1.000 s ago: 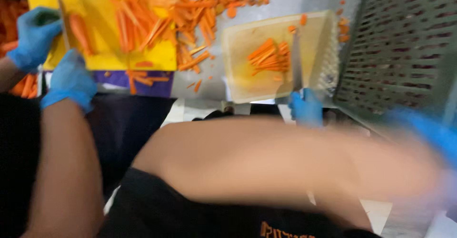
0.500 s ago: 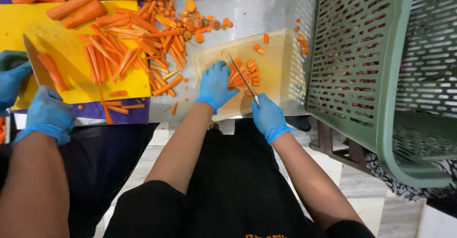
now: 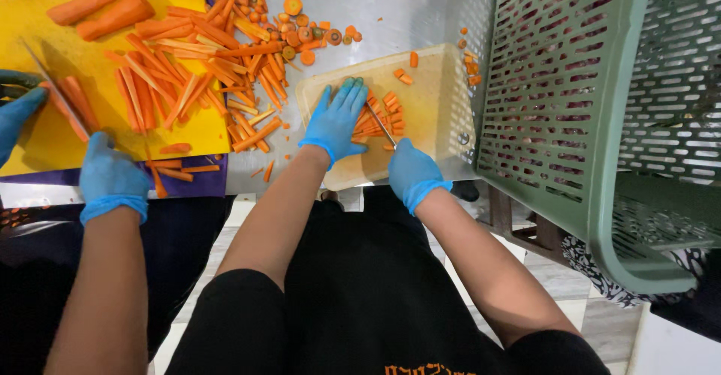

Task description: The person cuts carrot sticks into small diced pieces on a small cutting board using a knife, sweeping the diced pieces into an accumulating pile and reaching for more carrot sticks from the table. A coworker beside them cuts whole carrots into sticks on a larger yellow board.

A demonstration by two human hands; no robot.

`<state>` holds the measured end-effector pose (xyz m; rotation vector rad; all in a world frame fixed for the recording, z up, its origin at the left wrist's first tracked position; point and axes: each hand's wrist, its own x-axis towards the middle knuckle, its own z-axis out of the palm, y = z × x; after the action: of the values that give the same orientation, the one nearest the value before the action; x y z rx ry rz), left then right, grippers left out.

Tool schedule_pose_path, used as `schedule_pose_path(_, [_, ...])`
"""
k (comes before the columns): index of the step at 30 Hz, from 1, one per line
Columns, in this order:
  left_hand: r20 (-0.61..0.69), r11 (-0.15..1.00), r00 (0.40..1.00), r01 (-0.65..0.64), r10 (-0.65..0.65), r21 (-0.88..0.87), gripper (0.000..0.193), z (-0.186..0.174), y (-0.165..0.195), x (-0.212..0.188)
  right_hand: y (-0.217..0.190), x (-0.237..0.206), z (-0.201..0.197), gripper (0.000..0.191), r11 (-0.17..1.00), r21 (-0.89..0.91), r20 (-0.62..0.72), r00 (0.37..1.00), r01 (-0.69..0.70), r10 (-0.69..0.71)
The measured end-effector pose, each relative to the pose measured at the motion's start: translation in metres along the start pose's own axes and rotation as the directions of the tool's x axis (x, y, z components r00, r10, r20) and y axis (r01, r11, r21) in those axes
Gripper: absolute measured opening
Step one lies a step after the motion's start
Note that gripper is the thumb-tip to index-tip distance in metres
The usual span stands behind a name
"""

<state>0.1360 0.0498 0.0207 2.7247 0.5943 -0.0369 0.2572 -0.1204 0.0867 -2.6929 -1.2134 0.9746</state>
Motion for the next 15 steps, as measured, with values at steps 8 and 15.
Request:
schedule_pose_path(8, [0.157, 0.983, 0.986, 0.035, -0.064, 0.179, 0.143, 0.001, 0.004, 0.008, 0.018, 0.013, 0.031, 0.025, 0.996, -0.081, 0.041, 0.998, 0.044, -0.041])
schedule_pose_path(15, [0.361, 0.879, 0.928, -0.095, -0.092, 0.467, 0.155, -0.02, 0.019, 0.011, 0.037, 0.013, 0.093, 0.021, 0.992, 0.117, -0.083, 0.995, -0.05, 0.06])
